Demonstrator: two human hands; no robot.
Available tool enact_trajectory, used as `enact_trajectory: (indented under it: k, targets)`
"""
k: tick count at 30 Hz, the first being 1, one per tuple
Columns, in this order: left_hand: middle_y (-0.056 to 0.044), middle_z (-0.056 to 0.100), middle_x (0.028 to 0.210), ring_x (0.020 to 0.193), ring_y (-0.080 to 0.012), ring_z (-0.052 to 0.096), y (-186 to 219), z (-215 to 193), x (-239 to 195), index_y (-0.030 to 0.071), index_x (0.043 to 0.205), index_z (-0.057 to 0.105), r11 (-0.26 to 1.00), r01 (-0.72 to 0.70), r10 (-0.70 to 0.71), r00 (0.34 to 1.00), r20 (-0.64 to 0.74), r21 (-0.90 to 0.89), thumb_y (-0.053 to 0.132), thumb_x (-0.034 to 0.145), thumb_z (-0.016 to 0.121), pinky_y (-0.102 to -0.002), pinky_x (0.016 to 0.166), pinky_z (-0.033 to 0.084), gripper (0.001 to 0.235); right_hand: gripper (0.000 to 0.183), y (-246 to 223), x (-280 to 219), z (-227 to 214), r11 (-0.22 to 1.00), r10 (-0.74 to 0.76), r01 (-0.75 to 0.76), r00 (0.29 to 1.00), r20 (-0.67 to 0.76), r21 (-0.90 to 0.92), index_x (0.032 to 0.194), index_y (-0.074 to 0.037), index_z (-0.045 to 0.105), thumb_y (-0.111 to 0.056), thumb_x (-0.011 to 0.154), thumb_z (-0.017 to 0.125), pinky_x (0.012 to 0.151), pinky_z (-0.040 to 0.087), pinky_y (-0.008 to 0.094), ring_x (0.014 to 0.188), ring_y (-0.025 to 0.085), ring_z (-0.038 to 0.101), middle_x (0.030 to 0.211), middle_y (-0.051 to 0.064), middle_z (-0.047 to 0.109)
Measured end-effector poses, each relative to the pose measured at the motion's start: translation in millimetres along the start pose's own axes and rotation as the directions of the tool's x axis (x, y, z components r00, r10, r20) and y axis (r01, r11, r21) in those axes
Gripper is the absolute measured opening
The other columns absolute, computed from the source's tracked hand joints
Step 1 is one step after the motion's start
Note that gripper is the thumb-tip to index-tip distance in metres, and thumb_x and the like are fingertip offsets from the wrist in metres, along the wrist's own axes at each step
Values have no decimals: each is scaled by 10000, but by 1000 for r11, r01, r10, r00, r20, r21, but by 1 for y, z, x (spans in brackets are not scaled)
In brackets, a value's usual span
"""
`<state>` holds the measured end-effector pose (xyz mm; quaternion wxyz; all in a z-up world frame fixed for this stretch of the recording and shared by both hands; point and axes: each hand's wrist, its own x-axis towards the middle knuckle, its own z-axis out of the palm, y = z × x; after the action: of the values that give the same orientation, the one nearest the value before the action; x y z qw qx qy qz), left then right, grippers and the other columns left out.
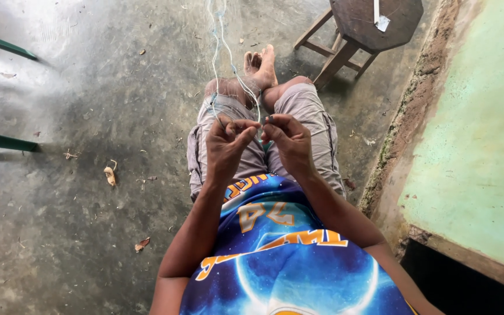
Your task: The person sits on a low stool and repairs a fishing net by hand. They pull and align sections of the net, then use a small white tool to tie or mend individual mesh points. The net is held taut between the hands and legs during the process.
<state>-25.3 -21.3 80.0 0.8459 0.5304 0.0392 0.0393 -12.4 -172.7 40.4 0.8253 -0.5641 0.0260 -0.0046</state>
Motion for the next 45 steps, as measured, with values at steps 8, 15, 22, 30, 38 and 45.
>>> enact_trajectory:
  k: [8, 15, 22, 30, 38, 45]
  targets:
    - [-126, 785, 957, 813, -70, 630, 6, 10, -6, 173, 835, 381, 990, -44, 53, 996, -65, 132, 49, 899, 811, -196, 764, 446, 452, 177, -21, -6, 17, 988, -98, 99, 995, 19, -121, 1068, 71, 694, 38, 914, 775, 663, 638, 346, 678, 202, 734, 791, 193, 722]
    - [-138, 788, 924, 790, -105, 646, 6, 9, -6, 159, 812, 393, 965, -98, 115, 992, -58, 245, 60, 894, 817, -233, 756, 455, 443, 171, -16, -8, 15, 991, -90, 90, 996, -2, -101, 1043, 97, 680, 53, 907, 772, 654, 650, 360, 670, 222, 744, 757, 207, 716]
    - [-121, 789, 911, 797, -115, 649, 24, 17, -10, 152, 790, 406, 948, -128, 150, 987, -53, 290, 51, 889, 806, -258, 778, 464, 424, 134, -19, -7, 18, 989, -97, 97, 995, 1, -116, 1013, 91, 688, 27, 925, 767, 649, 649, 359, 665, 218, 747, 748, 199, 716]
    - [-68, 794, 899, 810, -161, 708, 15, 7, -11, 156, 779, 436, 891, -153, 186, 982, -37, 427, 86, 869, 828, -276, 784, 476, 409, 117, -23, -6, 15, 972, -93, 105, 994, 64, -210, 1003, 51, 704, -58, 971, 733, 633, 618, 351, 606, 215, 721, 667, 196, 691]
    - [-50, 794, 894, 814, -162, 715, 15, 3, -11, 162, 775, 438, 878, -157, 190, 981, -28, 453, 109, 869, 829, -277, 786, 481, 405, 112, -25, -5, 14, 970, -78, 98, 992, 97, -223, 974, 47, 698, -59, 963, 733, 654, 596, 324, 600, 183, 702, 662, 172, 680]
    - [-47, 792, 898, 831, -148, 721, 14, 1, -11, 163, 775, 441, 900, -158, 180, 984, -15, 406, 91, 875, 814, -267, 797, 477, 393, 97, -13, -4, 9, 988, -57, 70, 994, 96, -136, 969, 47, 694, -31, 937, 742, 632, 600, 318, 595, 179, 703, 692, 145, 671]
